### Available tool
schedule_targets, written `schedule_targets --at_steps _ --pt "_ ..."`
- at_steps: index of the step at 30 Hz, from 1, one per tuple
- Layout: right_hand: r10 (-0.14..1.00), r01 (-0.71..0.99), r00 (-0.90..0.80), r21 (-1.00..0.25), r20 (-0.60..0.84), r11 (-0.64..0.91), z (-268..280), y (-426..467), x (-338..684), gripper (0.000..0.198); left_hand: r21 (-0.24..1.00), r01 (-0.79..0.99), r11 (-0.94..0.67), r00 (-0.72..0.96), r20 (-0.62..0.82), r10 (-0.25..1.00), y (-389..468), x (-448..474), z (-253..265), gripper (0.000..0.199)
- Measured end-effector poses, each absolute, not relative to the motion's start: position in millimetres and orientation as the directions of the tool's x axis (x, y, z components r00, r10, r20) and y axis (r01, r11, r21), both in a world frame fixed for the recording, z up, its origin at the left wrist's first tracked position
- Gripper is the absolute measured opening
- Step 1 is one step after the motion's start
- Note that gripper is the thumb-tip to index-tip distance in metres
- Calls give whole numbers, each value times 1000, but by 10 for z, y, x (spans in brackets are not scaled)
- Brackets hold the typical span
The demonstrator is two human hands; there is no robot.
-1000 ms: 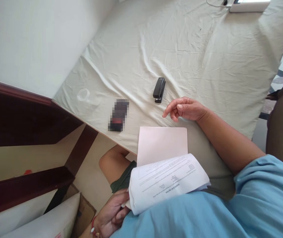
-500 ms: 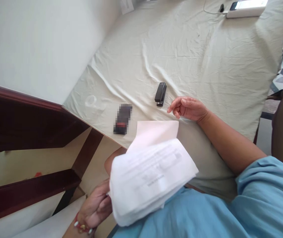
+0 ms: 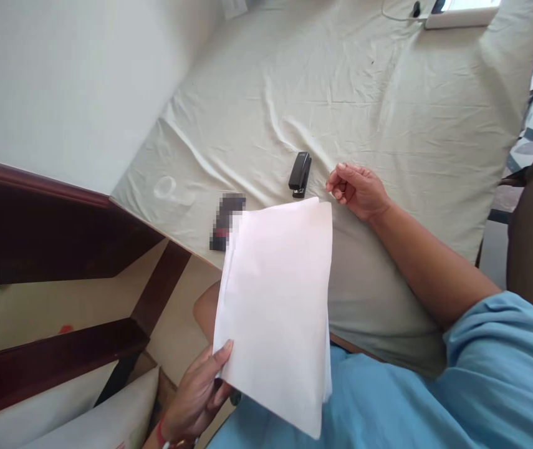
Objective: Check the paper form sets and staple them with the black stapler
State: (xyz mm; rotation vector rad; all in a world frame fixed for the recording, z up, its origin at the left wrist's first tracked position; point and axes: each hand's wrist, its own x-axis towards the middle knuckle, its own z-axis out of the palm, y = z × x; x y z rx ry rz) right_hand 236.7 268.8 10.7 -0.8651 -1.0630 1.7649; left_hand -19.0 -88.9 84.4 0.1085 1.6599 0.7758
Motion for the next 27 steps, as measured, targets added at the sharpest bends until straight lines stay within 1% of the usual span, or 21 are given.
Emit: schedule_targets --at_steps 2,4,6,8,10,12,13,15,18,20,22,27 --pt "902 -274 -403 -919 -156 -282 123 2706 2367 47 558 -336 759 -259 -830 495 -941 -142 778 73" --pt "862 -179 -453 -924 -228 -339 170 2700 2373 48 591 -338 733 -249 -807 535 -949 -94 691 73" --pt "810 -63 -496 -918 -312 -392 242 2647 2384 56 632 -343 695 -225 -774 592 -897 -46 598 72" --pt "767 16 -522 -903 -373 -428 313 2533 2402 67 658 -360 661 -213 -748 629 -801 4 503 72" --pt "724 32 -556 -881 -408 -471 356 2359 2428 77 677 -380 630 -213 -727 653 -695 59 404 72" --pt "693 -1 -588 -856 -418 -517 361 2151 2460 80 691 -363 626 -168 -709 685 -609 113 306 73" --pt "685 -18 -591 -842 -427 -540 351 2047 2476 78 704 -335 626 -135 -694 708 -578 135 262 74" --pt "700 -42 -534 -812 -474 -582 318 1863 2504 67 737 -248 628 -39 -656 754 -539 159 193 75" --pt "716 -2 -399 -780 -573 -626 254 1691 2525 51 778 -129 615 70 -611 788 -527 133 144 74" --pt "739 9 -322 -782 -592 -623 210 1637 2526 45 784 -116 610 65 -607 792 -537 89 136 70" --pt "758 -3 -284 -790 -587 -613 170 1601 2522 42 778 -116 618 36 -618 785 -558 52 128 69" --pt "774 -5 -288 -807 -565 -591 113 1514 2501 32 713 -31 701 -48 -701 711 -657 51 27 66"
